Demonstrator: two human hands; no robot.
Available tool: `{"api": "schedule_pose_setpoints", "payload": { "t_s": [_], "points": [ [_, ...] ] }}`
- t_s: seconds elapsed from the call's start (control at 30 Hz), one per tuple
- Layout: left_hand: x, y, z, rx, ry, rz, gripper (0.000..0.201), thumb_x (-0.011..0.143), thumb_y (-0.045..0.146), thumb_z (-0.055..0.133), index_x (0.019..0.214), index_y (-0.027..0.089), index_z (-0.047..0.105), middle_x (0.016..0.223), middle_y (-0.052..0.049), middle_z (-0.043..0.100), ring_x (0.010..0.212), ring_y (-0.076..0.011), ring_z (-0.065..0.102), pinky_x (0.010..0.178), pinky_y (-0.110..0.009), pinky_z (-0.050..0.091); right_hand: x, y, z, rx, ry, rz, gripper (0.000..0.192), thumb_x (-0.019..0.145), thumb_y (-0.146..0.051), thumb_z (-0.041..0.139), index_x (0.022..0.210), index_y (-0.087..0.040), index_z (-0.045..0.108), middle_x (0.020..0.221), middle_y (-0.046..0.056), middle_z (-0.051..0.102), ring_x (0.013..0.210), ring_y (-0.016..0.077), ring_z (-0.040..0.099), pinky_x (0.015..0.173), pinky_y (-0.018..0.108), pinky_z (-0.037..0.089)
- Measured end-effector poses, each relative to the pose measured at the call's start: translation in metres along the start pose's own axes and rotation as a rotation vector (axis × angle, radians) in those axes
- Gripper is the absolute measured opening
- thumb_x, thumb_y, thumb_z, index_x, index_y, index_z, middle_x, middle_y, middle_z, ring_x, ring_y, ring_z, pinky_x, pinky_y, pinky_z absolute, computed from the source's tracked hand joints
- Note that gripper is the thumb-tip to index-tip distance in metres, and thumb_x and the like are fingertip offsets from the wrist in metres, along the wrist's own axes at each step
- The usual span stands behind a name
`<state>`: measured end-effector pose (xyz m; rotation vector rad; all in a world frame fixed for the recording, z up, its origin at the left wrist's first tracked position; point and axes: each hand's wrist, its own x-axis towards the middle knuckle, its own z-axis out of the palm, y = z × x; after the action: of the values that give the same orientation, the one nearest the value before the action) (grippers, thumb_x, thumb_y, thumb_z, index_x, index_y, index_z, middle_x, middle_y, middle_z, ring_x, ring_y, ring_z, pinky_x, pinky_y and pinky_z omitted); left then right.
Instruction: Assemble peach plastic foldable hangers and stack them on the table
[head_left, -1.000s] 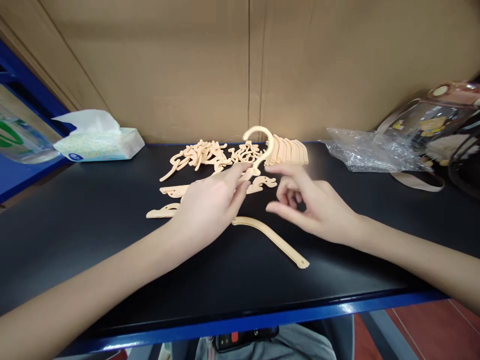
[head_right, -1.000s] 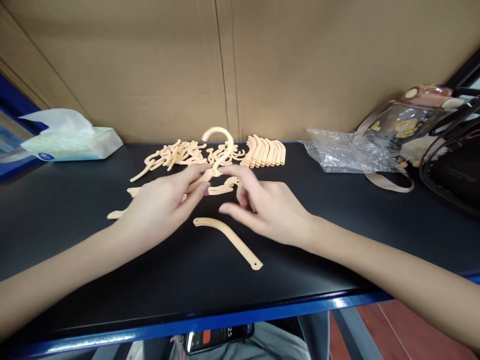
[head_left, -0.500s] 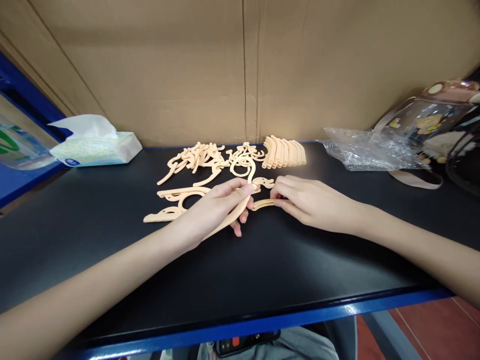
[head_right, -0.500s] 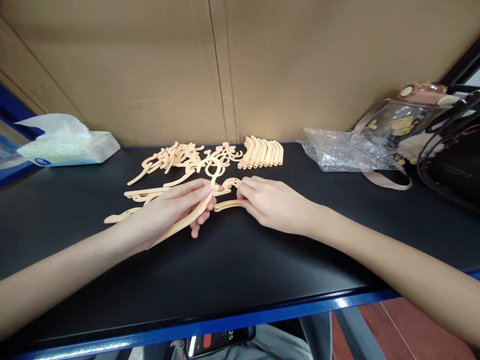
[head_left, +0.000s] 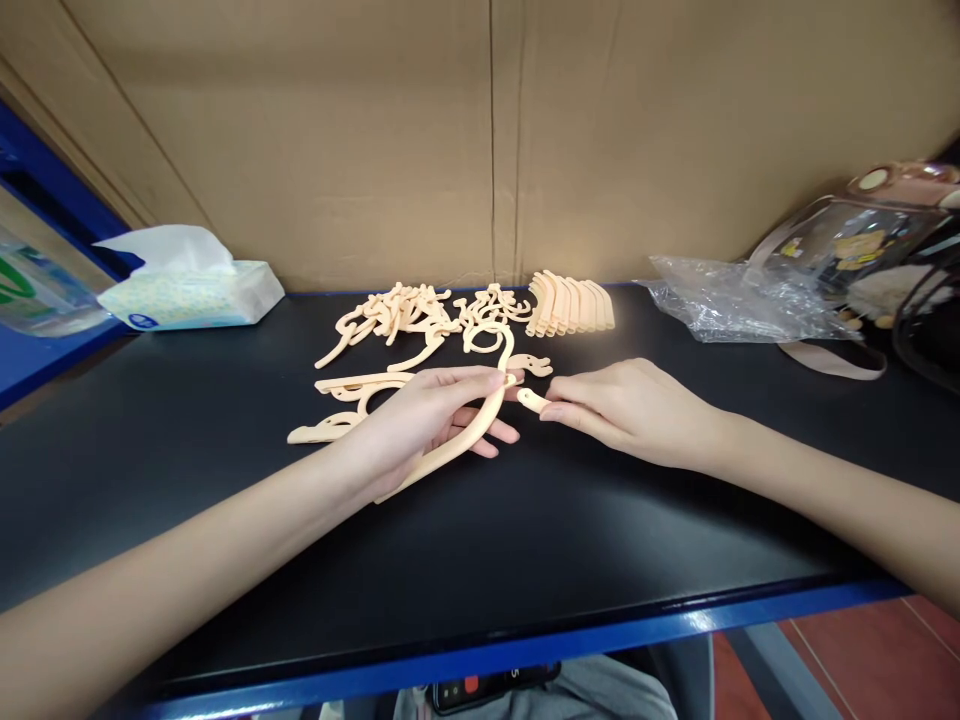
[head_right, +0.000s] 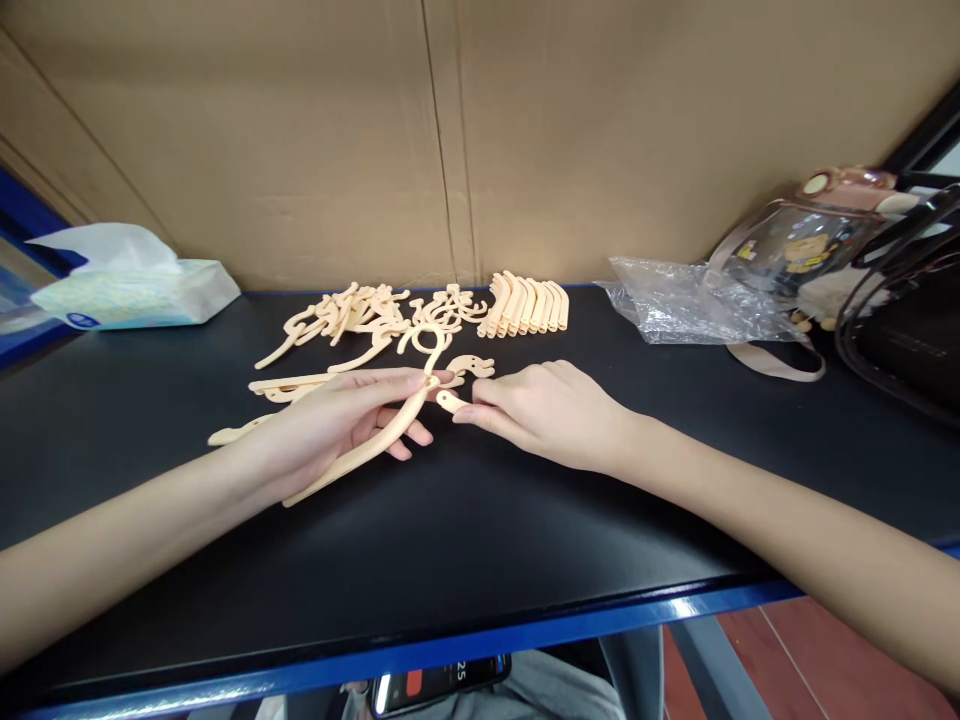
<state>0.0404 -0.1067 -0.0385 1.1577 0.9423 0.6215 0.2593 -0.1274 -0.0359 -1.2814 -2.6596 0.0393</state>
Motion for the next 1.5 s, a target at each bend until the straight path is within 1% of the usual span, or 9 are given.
{"api": "schedule_pose_setpoints", "payload": {
  "t_s": [0.13, 0.37, 0.5, 0.6, 0.8, 1.03, 1.17, 1.33, 1.5],
  "points": [
    [-0.001, 0.001, 0.002, -0.007, -0.065, -0.045, 0.024, 0.085, 0.033, 0.064, 0.102, 0.017, 0.07, 0.098, -0.008, 0.071, 0.067, -0.0124, 0.068, 0.056, -0.019, 0.057, 0.001, 0.003, 0.004, -0.104, 0.045, -0.053, 0.058, 0.098, -0.054, 0.022, 0.072, -0.018, 0.06, 0.066, 0.003, 0.063, 0.053, 0.0122, 0.053, 0.049, 0.027, 0.021],
    [0.001, 0.001, 0.003, -0.062, -0.106, -0.052, 0.019, 0.084, 0.029, 0.064, 0.096, 0.016, 0.072, 0.104, -0.01, 0.069, 0.066, -0.0119, 0.066, 0.054, -0.019, 0.057, 0.0, 0.004, 0.003, -0.194, 0.143, -0.097, 0.055, 0.098, -0.052, 0.027, 0.074, -0.017, 0.062, 0.072, 0.004, 0.065, 0.061, 0.0129, 0.057, 0.051, 0.027, 0.026],
    [-0.001, 0.002, 0.002, -0.073, -0.1, -0.064, 0.015, 0.084, 0.027, 0.064, 0.09, 0.016, 0.072, 0.097, -0.009, 0.07, 0.067, -0.0122, 0.066, 0.055, -0.02, 0.057, 0.001, 0.004, 0.004, -0.232, 0.187, -0.132, 0.053, 0.098, -0.05, 0.028, 0.074, -0.017, 0.062, 0.07, 0.005, 0.065, 0.062, 0.0145, 0.058, 0.054, 0.028, 0.029],
    [-0.001, 0.001, 0.0, -0.08, -0.124, -0.039, 0.014, 0.082, 0.027, 0.067, 0.091, 0.017, 0.073, 0.089, -0.006, 0.07, 0.069, -0.0123, 0.067, 0.058, -0.02, 0.058, 0.001, 0.003, 0.006, -0.248, 0.205, -0.137, 0.051, 0.098, -0.048, 0.029, 0.074, -0.017, 0.061, 0.071, 0.005, 0.065, 0.061, 0.0148, 0.058, 0.054, 0.028, 0.029],
    [-0.002, 0.001, -0.001, -0.015, -0.136, -0.021, 0.017, 0.083, 0.024, 0.067, 0.099, 0.018, 0.071, 0.085, -0.005, 0.073, 0.071, -0.0124, 0.068, 0.064, -0.022, 0.059, 0.0, 0.001, 0.009, -0.238, 0.177, -0.134, 0.051, 0.099, -0.048, 0.028, 0.074, -0.017, 0.06, 0.071, 0.005, 0.066, 0.06, 0.014, 0.058, 0.051, 0.028, 0.028],
    [-0.004, 0.001, 0.002, 0.066, -0.127, 0.019, 0.018, 0.084, 0.024, 0.065, 0.099, 0.018, 0.072, 0.091, -0.007, 0.073, 0.075, -0.0149, 0.069, 0.065, -0.025, 0.059, -0.003, 0.0, 0.008, -0.15, 0.138, -0.094, 0.055, 0.097, -0.052, 0.027, 0.07, -0.017, 0.06, 0.065, 0.003, 0.065, 0.055, 0.0124, 0.055, 0.048, 0.028, 0.019],
    [-0.002, -0.001, 0.0, 0.1, -0.153, 0.053, 0.019, 0.084, 0.026, 0.066, 0.1, 0.02, 0.073, 0.09, -0.006, 0.073, 0.077, -0.0154, 0.069, 0.065, -0.025, 0.059, -0.003, -0.001, 0.007, -0.105, 0.121, -0.076, 0.059, 0.096, -0.055, 0.026, 0.067, -0.018, 0.06, 0.06, 0.002, 0.062, 0.05, 0.0114, 0.051, 0.047, 0.027, 0.017],
    [-0.004, -0.001, 0.0, 0.134, -0.143, 0.074, 0.018, 0.085, 0.028, 0.064, 0.098, 0.02, 0.073, 0.1, -0.007, 0.071, 0.077, -0.0143, 0.068, 0.066, -0.025, 0.058, -0.003, -0.004, 0.006, -0.107, 0.113, -0.002, 0.062, 0.095, -0.059, 0.024, 0.061, -0.018, 0.058, 0.052, 0.001, 0.055, 0.044, 0.0103, 0.042, 0.047, 0.027, 0.015],
    [-0.003, 0.0, 0.006, 0.166, -0.135, 0.066, 0.017, 0.088, 0.025, 0.059, 0.092, 0.016, 0.074, 0.095, -0.007, 0.071, 0.067, -0.011, 0.066, 0.06, -0.022, 0.057, -0.004, -0.008, 0.007, -0.171, 0.114, 0.066, 0.066, 0.093, -0.062, 0.024, 0.055, -0.018, 0.056, 0.047, 0.001, 0.05, 0.04, 0.0096, 0.035, 0.046, 0.027, 0.012]
  ]
}}
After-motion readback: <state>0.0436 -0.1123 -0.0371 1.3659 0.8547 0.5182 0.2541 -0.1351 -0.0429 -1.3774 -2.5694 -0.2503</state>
